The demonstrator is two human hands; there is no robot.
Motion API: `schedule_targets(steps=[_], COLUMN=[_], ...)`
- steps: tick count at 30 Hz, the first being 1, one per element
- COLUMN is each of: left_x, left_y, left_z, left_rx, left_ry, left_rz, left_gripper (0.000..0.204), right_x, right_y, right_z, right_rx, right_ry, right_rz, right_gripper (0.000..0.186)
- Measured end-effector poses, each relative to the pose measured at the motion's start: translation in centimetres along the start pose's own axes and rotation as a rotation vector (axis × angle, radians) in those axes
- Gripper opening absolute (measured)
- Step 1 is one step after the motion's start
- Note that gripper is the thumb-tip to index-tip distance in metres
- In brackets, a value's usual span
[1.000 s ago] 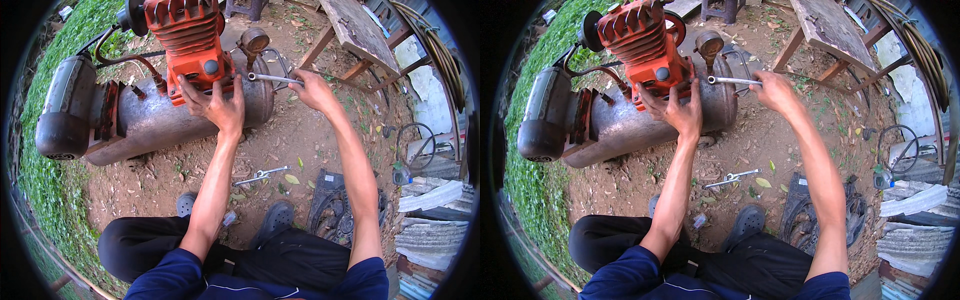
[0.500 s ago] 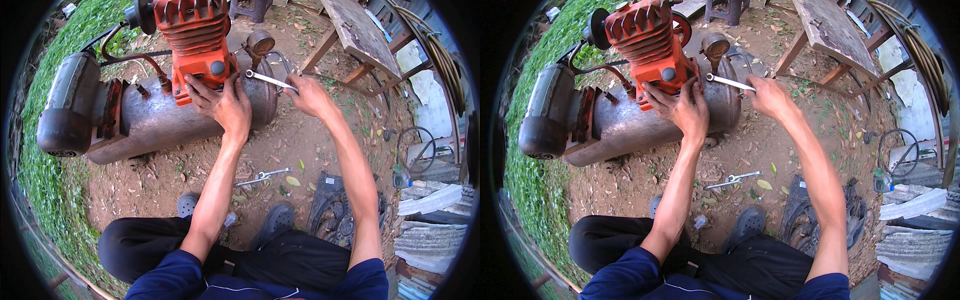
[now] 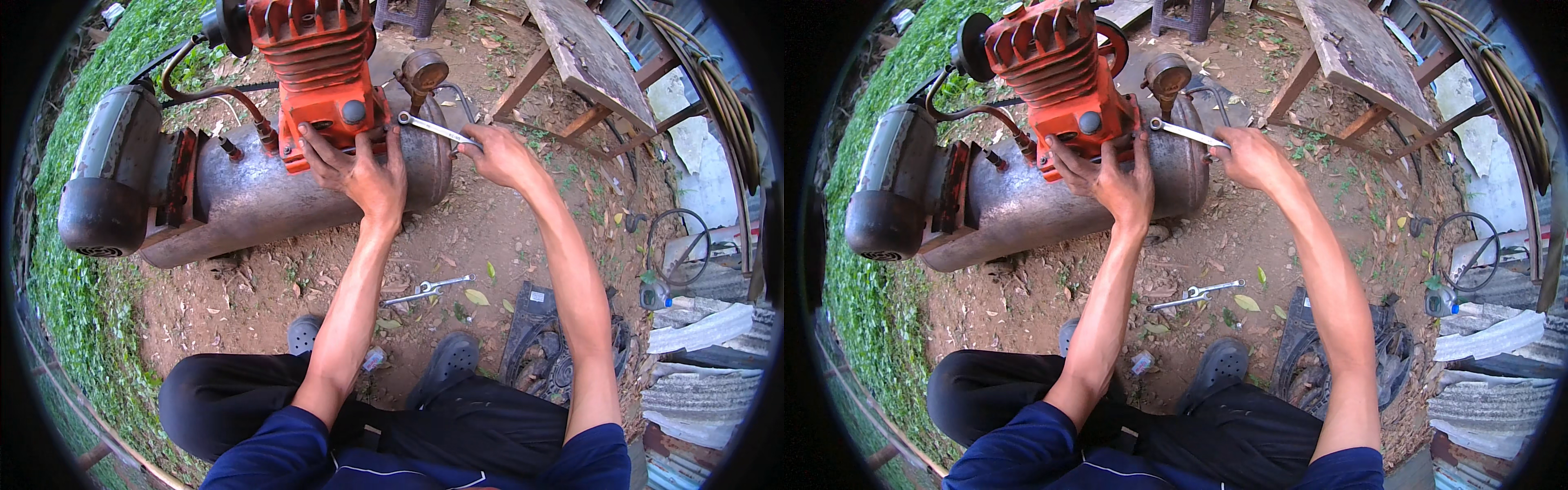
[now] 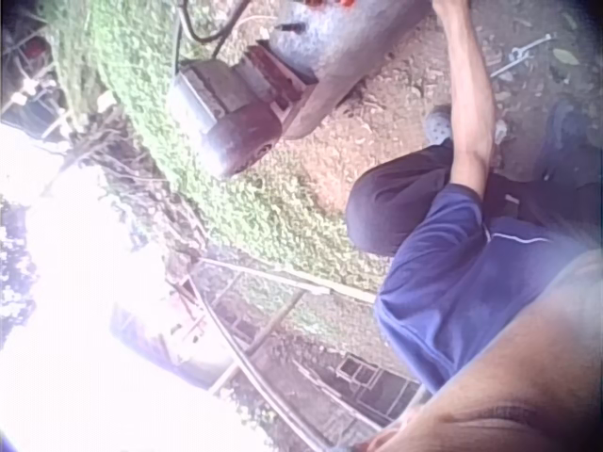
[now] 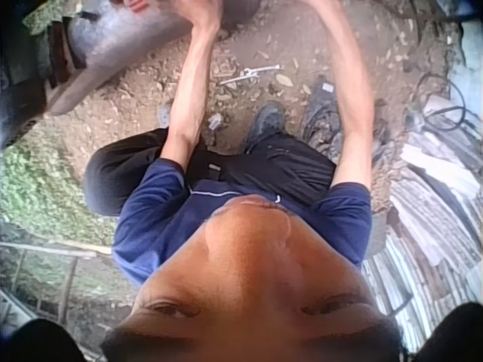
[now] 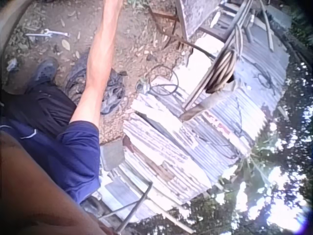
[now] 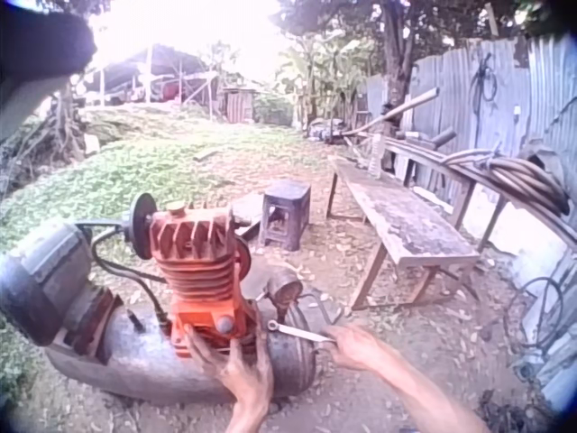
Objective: The person uses a wrench to tighten and loosen bolts on the pump assembly of a red air compressor sitting in an outdoor area.
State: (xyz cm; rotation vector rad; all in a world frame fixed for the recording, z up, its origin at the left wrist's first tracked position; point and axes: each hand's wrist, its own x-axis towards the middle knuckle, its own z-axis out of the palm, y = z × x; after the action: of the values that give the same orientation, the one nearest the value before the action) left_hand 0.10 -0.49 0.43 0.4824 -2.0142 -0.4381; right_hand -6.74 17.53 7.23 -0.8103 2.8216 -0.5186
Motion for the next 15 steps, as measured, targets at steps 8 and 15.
schedule_targets(steps=[8,15], left_x=[-0.3,-0.1], left_y=[-0.2,0.5], left_z=[-0.4,-0.7], left_rx=[-0.019,0.008], left_ry=[-0.021,-0.057], left_rz=[0.015,0.008], left_gripper=[0.034,0.018], right_x=[0.3,0.2], right_y=[1.5,0.7], right_z=[1.2,0.6], right_rx=[-0.021,0.009], right_ry=[0.096,0.039], right_rz=[-0.058,-0.009], right_gripper=[0.026,0.025])
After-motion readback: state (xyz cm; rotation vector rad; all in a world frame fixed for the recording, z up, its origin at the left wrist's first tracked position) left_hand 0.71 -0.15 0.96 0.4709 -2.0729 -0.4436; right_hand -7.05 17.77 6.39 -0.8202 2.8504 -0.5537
